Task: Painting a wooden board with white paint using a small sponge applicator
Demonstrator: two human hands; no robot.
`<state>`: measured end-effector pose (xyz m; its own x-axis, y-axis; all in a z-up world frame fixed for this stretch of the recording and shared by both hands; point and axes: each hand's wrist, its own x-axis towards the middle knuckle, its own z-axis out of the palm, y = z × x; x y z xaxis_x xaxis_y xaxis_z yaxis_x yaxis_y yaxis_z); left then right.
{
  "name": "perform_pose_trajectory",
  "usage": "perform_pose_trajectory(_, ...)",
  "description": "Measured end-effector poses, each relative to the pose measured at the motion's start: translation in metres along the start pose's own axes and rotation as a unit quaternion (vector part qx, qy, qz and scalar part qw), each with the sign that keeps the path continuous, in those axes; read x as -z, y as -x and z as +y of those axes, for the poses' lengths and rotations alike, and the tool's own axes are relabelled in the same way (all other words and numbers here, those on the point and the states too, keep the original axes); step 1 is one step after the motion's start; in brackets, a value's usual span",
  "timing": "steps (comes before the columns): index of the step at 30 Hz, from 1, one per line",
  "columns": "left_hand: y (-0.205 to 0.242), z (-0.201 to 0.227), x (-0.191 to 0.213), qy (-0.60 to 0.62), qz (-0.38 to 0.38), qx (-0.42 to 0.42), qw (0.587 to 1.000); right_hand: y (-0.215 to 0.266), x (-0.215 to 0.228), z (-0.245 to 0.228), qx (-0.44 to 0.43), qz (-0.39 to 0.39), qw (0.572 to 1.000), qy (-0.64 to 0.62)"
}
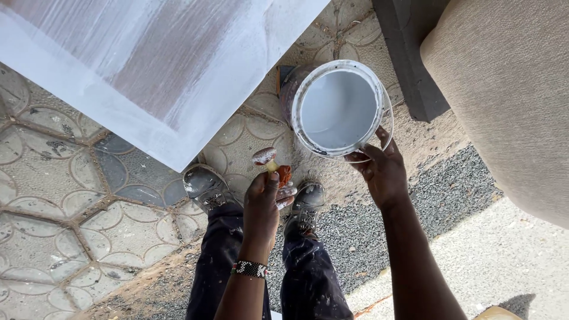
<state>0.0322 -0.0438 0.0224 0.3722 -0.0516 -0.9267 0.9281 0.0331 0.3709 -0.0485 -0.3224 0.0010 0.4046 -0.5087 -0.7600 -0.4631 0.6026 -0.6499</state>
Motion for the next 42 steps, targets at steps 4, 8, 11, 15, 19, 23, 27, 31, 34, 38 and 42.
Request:
perform_pose_trajectory(4,0.005,0.013,-0.008,-0.008,-0.085,0.021,0.996,0.042,-0.018,-0.003,-0.123,0.064,0.983,0.120)
perform_pose_trajectory(8,0.006,0.011,-0.003,-0.054,-0.237,0.065,0.968,0.093,-0.078,-0.014,-0.180,-0.094,0.969,0.140)
perform_pose_trajectory(11,0.020,0.029,-0.012,-0.050,-0.254,0.093,0.961,0.079,-0.050,0.043,-0.144,-0.126,0.981,0.015)
perform_pose_trajectory(15,0.011,0.020,-0.009,-0.078,-0.236,0.111,0.962,0.101,-0.106,-0.033,-0.092,-0.102,0.991,-0.006)
perform_pose_trajectory(19,-0.004,0.020,-0.011,-0.166,-0.213,0.064,0.961,0.064,-0.105,-0.052,0.037,-0.052,0.990,0.129)
perform_pose_trajectory(23,0.011,0.063,-0.026,-0.080,-0.169,0.033,0.982,-0.014,-0.108,-0.051,0.050,0.032,0.897,0.438)
perform_pose_trajectory(27,0.005,0.069,-0.027,-0.054,-0.170,0.025,0.984,-0.074,-0.130,-0.028,0.086,0.045,0.849,0.519)
perform_pose_trajectory(31,0.000,0.083,-0.026,-0.029,-0.160,0.024,0.986,-0.134,-0.128,0.000,0.113,0.078,0.809,0.572)
perform_pose_trajectory(34,-0.006,0.090,-0.025,-0.018,-0.150,0.027,0.988,-0.159,-0.132,0.007,0.135,0.084,0.790,0.592)
perform_pose_trajectory(38,-0.014,0.094,-0.020,-0.003,-0.148,0.030,0.989,-0.174,-0.143,0.014,0.117,0.077,0.790,0.597)
perform_pose_trajectory(42,-0.025,0.103,-0.014,-0.069,-0.179,0.008,0.981,-0.168,-0.146,0.016,0.166,0.040,0.782,0.599)
